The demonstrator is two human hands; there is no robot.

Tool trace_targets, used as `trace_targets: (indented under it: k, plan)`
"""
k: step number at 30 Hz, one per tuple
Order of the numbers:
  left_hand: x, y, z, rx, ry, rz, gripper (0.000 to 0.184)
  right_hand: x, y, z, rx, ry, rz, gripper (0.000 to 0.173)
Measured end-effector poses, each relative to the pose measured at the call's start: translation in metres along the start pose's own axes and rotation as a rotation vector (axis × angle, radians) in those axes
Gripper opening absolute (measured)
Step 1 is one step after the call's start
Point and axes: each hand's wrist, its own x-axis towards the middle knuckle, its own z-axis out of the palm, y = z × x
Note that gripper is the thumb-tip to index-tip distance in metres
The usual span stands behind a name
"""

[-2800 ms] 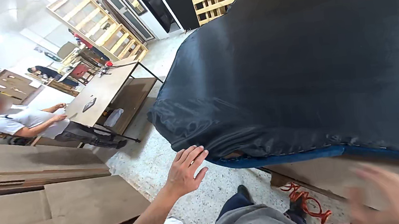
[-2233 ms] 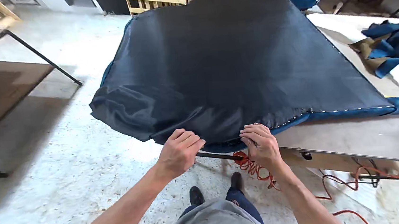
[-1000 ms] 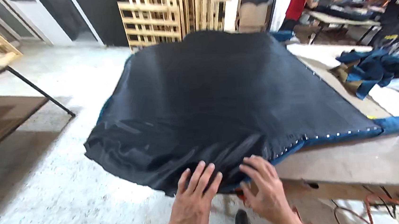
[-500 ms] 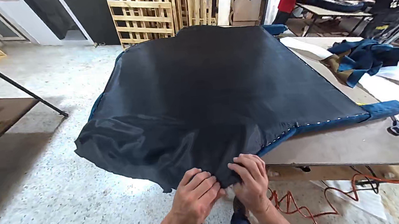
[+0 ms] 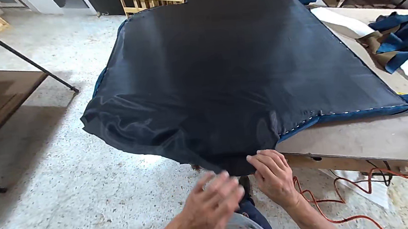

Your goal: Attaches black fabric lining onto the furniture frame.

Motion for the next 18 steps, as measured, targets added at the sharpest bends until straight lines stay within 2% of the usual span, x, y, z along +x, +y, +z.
trace_targets:
  k: [2,4,6,9,12,18]
  plan:
    - [0.007,-0.027,0.013,0.199,-0.039,-0.098,0.060,0.001,0.000,0.004,-0.045,-0.038,0.022,0.046]
    - [0.002,-0.058,0.031,0.318,-0.080,-0.097,0.067,0.003,0.003,0.012,-0.024,-0.036,-0.007,0.041]
    - [0.000,-0.076,0.036,0.284,-0.056,-0.026,0.055,0.003,0.004,0.017,0.040,-0.016,-0.052,0.029]
    - [0.003,-0.084,0.026,0.095,0.009,0.107,0.035,0.002,-0.002,0.015,0.129,-0.012,-0.067,0.026]
    - [0.004,-0.087,0.015,-0.016,0.000,0.157,0.031,-0.004,-0.008,0.017,0.182,-0.021,-0.039,0.025]
    - [0.000,-0.088,0.007,-0.052,-0.069,0.139,0.030,-0.007,-0.019,0.021,0.216,-0.017,0.001,0.028]
